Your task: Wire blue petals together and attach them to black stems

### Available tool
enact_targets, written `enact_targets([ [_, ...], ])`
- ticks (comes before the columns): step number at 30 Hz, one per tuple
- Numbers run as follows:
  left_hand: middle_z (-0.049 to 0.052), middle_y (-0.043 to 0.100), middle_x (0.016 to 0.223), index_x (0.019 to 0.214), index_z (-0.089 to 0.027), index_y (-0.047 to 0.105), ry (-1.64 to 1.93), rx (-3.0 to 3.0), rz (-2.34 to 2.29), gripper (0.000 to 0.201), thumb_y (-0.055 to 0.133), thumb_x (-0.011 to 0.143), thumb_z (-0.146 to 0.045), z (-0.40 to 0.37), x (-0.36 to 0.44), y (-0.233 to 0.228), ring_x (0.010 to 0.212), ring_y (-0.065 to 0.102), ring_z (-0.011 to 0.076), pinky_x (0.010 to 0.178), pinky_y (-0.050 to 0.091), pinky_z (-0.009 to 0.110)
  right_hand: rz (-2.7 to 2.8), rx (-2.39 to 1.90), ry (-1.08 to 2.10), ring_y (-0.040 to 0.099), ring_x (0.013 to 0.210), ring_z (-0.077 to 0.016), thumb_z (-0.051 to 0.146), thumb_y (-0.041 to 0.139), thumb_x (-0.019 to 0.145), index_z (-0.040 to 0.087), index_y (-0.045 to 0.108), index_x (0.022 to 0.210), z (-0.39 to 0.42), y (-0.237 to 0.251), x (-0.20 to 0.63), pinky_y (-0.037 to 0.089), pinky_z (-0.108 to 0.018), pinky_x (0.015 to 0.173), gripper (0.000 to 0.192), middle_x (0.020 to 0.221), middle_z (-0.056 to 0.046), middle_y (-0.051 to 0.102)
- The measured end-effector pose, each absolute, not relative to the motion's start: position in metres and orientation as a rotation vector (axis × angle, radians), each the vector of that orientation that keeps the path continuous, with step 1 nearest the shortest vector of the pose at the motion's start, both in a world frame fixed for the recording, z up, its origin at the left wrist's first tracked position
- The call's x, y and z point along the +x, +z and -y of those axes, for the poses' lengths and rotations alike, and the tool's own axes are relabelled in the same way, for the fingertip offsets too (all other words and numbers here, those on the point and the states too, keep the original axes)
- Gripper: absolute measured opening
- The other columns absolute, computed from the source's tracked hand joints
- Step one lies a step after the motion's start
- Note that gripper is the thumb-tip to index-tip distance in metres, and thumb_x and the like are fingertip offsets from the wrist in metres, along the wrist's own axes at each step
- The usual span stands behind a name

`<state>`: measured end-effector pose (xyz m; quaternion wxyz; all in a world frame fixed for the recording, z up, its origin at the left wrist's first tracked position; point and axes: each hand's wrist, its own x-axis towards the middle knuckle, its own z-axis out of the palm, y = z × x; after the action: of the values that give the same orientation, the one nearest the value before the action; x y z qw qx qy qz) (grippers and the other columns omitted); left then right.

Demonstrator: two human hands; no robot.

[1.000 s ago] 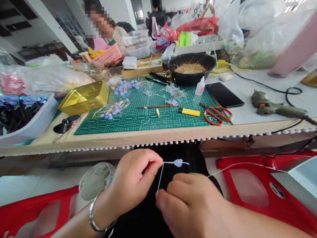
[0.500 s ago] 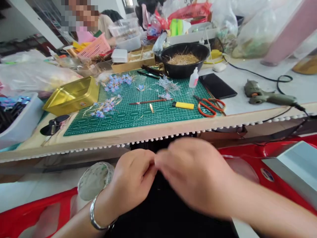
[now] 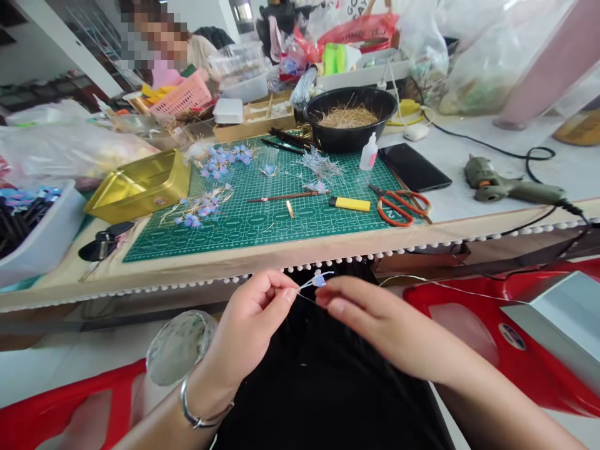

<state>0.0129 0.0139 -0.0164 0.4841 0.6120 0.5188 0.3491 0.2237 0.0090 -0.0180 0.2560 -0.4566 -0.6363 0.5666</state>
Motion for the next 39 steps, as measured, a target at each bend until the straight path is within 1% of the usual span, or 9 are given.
enact_targets([
  [2,-0.007,0.042,0.056,0.080,-0.018,0.057,0.794,1.379,-1.204,0.012,0.054,0.090,-0.023,-0.012,0.015,-0.015,0.049,0.036,0.0077,0.044,0.029,0.019,1.607,-1.282,1.304,0.064,0.098,-0.0233,0.049,0.057,0.092,0.026,0.069,0.104,-0.016,-0.020,0.229,0.050,-0.035,0.088,0.029,0.101,-0.004,0.071],
  [5,-0.007,0.041,0.055,0.079,-0.018,0.056,0.743,1.345,-1.133,0.011,0.054,0.089,-0.022,-0.010,0.017,-0.013,0.049,0.036,0.0073,0.044,0.028,0.019,1.608,-1.262,1.148,0.062,0.077,-0.0185,0.047,0.061,0.090,0.023,0.069,0.083,-0.020,-0.020,0.227,0.049,-0.029,0.073,0.026,0.080,-0.002,0.068],
  [12,-0.006,0.044,0.056,0.079,-0.018,0.056,0.677,1.362,-1.072,0.007,0.056,0.086,-0.019,-0.006,0.013,-0.011,0.050,0.037,0.0075,0.045,0.028,0.020,1.673,-1.308,1.192,0.048,0.061,-0.0148,0.040,0.059,0.090,0.021,0.058,0.066,-0.024,-0.011,0.221,0.039,-0.027,0.058,0.031,0.063,0.002,0.053],
  [16,-0.005,0.044,0.060,0.079,-0.018,0.059,0.803,1.184,-1.057,0.011,0.060,0.085,-0.027,-0.008,0.012,-0.011,0.054,0.036,0.0082,0.048,0.028,0.021,1.396,-1.129,1.278,0.056,0.084,-0.0202,0.036,0.055,0.089,0.024,0.063,0.086,-0.024,-0.026,0.222,0.046,-0.032,0.077,0.015,0.085,-0.001,0.060],
  [19,-0.005,0.046,0.063,0.081,-0.017,0.060,0.840,1.140,-1.040,0.011,0.060,0.085,-0.028,-0.011,0.015,-0.009,0.057,0.036,0.0086,0.050,0.029,0.021,1.345,-1.022,1.410,0.056,0.108,-0.0243,0.026,0.052,0.083,0.026,0.060,0.110,-0.016,-0.038,0.213,0.045,-0.038,0.092,0.029,0.108,-0.003,0.063],
  [22,-0.004,0.049,0.064,0.079,-0.018,0.057,0.809,1.214,-1.054,0.013,0.056,0.089,-0.027,-0.011,0.018,-0.005,0.057,0.039,0.0087,0.052,0.032,0.021,1.359,-1.075,1.528,0.059,0.090,-0.0190,0.026,0.052,0.091,0.025,0.058,0.115,-0.002,-0.039,0.195,0.048,-0.032,0.080,0.025,0.092,-0.001,0.062],
  [28,-0.005,0.049,0.060,0.076,-0.019,0.054,0.789,1.506,-1.288,0.011,0.053,0.087,-0.021,-0.007,0.020,0.002,0.053,0.044,0.0094,0.049,0.034,0.021,1.414,-1.177,1.221,0.059,0.075,-0.0165,0.041,0.050,0.097,0.022,0.059,0.088,0.005,-0.032,0.169,0.050,-0.027,0.069,0.024,0.081,-0.002,0.063],
  [34,0.001,0.064,0.066,0.077,-0.018,0.060,0.954,1.953,-1.360,0.007,0.057,0.083,-0.016,-0.007,0.014,-0.010,0.059,0.057,0.0133,0.056,0.041,0.025,1.496,-1.210,0.972,0.057,0.053,-0.0152,0.043,0.059,0.088,0.022,0.062,0.066,-0.010,-0.027,0.168,0.050,-0.022,0.048,0.031,0.060,-0.001,0.062],
  [39,0.000,0.070,0.071,0.081,-0.020,0.067,1.004,2.092,-1.407,0.006,0.063,0.084,-0.017,-0.018,0.005,-0.021,0.065,0.064,0.0138,0.062,0.045,0.024,1.121,-1.287,1.081,0.045,0.041,-0.0128,0.052,0.072,0.073,0.023,0.063,0.059,-0.024,-0.037,0.186,0.043,-0.020,0.034,0.035,0.050,0.000,0.053],
])
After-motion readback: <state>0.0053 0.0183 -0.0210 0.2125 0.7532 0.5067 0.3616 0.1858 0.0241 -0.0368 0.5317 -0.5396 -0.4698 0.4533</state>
